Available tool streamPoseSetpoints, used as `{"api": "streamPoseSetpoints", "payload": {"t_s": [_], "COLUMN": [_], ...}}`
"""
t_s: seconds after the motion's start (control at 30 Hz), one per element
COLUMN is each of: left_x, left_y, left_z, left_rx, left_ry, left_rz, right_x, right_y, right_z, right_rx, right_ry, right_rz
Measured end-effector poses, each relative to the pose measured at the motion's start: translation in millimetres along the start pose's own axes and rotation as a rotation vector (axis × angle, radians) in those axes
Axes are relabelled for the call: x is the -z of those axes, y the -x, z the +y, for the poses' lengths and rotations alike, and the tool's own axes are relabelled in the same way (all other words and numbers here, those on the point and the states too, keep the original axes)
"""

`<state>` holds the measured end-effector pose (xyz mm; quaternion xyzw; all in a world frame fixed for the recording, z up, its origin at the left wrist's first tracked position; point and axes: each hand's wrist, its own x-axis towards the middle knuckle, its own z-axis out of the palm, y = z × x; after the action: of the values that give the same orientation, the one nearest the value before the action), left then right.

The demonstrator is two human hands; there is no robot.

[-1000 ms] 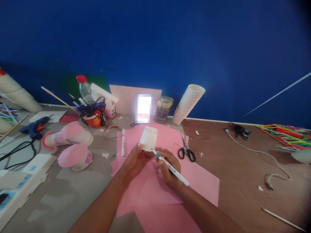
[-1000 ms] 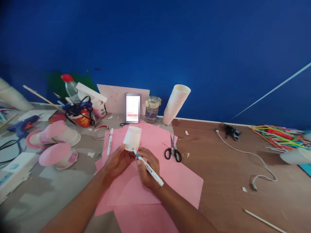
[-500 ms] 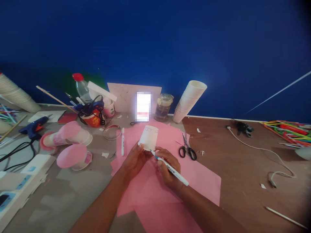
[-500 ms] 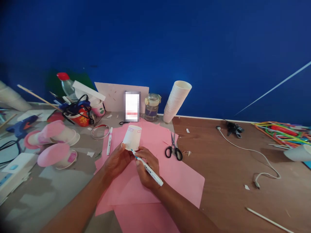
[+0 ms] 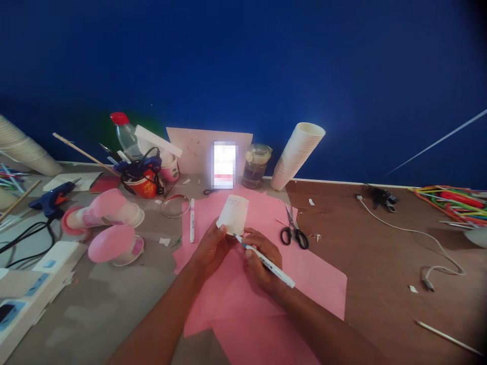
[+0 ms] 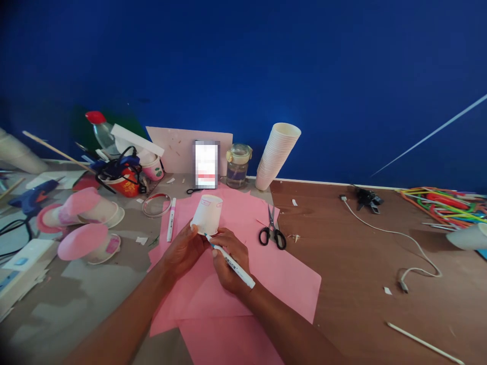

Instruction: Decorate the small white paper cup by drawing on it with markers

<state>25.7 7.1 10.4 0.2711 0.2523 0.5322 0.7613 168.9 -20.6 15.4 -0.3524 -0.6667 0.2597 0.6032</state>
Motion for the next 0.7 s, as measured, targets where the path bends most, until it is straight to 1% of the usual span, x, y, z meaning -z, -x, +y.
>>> {"api": "streamPoseSetpoints", "payload": {"t_s": [0.17, 0.33, 0.53, 0.7], "left_x": [-0.9, 0.4, 2.9, 1.9], "left_y": [-0.1, -0.1, 0.1, 0.1], "left_z": [1.1, 0.0, -1.6, -0.4], "left_rx": [-0.007, 0.015, 0.005, 0.003], "left_ry": [-0.004, 0.007, -0.006, -0.011], "left_rz": [0.013, 0.024, 0.009, -0.001], "right_x": [-0.7, 0.1, 1.0, -0.1], "right_y": [1.5, 1.8, 2.6, 2.3], "right_z": [1.8, 1.0, -0.3, 0.5], "right_rx": [-0.048, -0.095, -0.091, -0.099], "right_ry": [0.012, -0.068, -0.093, -0.098], "right_rz": [0.009, 0.067, 0.033, 0.037]}}
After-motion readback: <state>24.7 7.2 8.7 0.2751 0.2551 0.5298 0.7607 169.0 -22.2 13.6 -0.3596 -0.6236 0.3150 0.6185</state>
